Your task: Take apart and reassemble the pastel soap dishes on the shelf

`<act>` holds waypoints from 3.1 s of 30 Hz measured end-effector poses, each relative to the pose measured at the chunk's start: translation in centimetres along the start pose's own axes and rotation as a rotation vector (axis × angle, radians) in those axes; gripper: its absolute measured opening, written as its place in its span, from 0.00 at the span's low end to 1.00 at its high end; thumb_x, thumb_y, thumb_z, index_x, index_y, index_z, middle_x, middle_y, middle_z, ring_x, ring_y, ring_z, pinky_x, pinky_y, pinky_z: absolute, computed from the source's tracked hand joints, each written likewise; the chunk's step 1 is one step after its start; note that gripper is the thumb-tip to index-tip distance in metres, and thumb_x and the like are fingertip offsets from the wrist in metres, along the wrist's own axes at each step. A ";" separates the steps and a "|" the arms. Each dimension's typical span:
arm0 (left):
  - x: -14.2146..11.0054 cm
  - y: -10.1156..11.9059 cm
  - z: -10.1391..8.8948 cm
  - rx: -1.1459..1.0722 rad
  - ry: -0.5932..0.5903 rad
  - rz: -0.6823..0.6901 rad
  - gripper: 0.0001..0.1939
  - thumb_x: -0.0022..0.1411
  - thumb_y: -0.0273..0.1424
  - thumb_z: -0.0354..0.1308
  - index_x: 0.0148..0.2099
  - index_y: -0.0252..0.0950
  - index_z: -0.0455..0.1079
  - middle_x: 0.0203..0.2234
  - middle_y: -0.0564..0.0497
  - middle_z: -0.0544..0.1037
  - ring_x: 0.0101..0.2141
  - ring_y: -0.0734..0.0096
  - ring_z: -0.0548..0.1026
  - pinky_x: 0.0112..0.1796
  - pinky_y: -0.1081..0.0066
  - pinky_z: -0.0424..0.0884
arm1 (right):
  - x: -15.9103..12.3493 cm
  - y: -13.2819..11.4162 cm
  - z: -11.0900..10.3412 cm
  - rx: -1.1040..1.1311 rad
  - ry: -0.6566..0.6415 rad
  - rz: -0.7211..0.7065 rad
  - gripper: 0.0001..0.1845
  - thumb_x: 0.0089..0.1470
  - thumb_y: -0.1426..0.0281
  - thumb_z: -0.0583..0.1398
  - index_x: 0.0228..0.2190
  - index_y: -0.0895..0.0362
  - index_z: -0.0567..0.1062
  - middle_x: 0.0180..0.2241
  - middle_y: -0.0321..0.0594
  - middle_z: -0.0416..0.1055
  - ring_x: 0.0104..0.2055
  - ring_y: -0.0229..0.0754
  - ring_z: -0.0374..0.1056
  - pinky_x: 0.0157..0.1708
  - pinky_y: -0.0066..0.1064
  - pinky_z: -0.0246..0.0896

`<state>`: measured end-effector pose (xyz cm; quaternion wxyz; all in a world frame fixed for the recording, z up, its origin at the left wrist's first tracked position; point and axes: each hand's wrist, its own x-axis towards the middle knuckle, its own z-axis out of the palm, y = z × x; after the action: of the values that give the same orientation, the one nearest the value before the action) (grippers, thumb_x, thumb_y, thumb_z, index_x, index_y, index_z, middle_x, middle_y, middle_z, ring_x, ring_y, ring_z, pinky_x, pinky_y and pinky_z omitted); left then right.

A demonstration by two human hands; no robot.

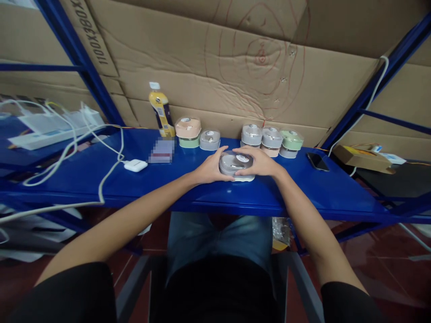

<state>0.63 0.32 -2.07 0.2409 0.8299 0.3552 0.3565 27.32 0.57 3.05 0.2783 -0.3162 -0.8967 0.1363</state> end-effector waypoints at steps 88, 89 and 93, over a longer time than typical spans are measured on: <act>-4.6 3.7 -2.7 0.174 -0.067 0.303 0.21 0.71 0.45 0.67 0.59 0.40 0.75 0.65 0.38 0.79 0.70 0.45 0.73 0.71 0.45 0.68 | -0.8 -0.9 2.0 -0.037 0.040 -0.015 0.64 0.41 0.42 0.81 0.73 0.45 0.68 0.78 0.52 0.59 0.81 0.68 0.55 0.77 0.63 0.54; -4.0 3.3 -2.7 0.150 -0.069 0.291 0.25 0.68 0.46 0.70 0.61 0.40 0.74 0.67 0.38 0.78 0.71 0.44 0.71 0.72 0.44 0.67 | -0.7 -1.1 2.3 -0.047 0.010 -0.018 0.66 0.40 0.42 0.81 0.74 0.46 0.67 0.78 0.52 0.59 0.81 0.68 0.55 0.78 0.63 0.54; -1.9 1.7 -1.9 0.125 -0.037 0.071 0.58 0.49 0.50 0.81 0.75 0.37 0.62 0.71 0.30 0.73 0.70 0.33 0.72 0.70 0.38 0.67 | -0.6 -1.8 2.9 -0.096 -0.049 0.061 0.63 0.44 0.40 0.79 0.73 0.50 0.69 0.72 0.55 0.70 0.73 0.69 0.68 0.72 0.62 0.64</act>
<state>-1.08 -1.87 -0.54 0.1823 0.8619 0.3426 0.3263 25.16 -1.38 1.26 0.2364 -0.3530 -0.8986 0.1093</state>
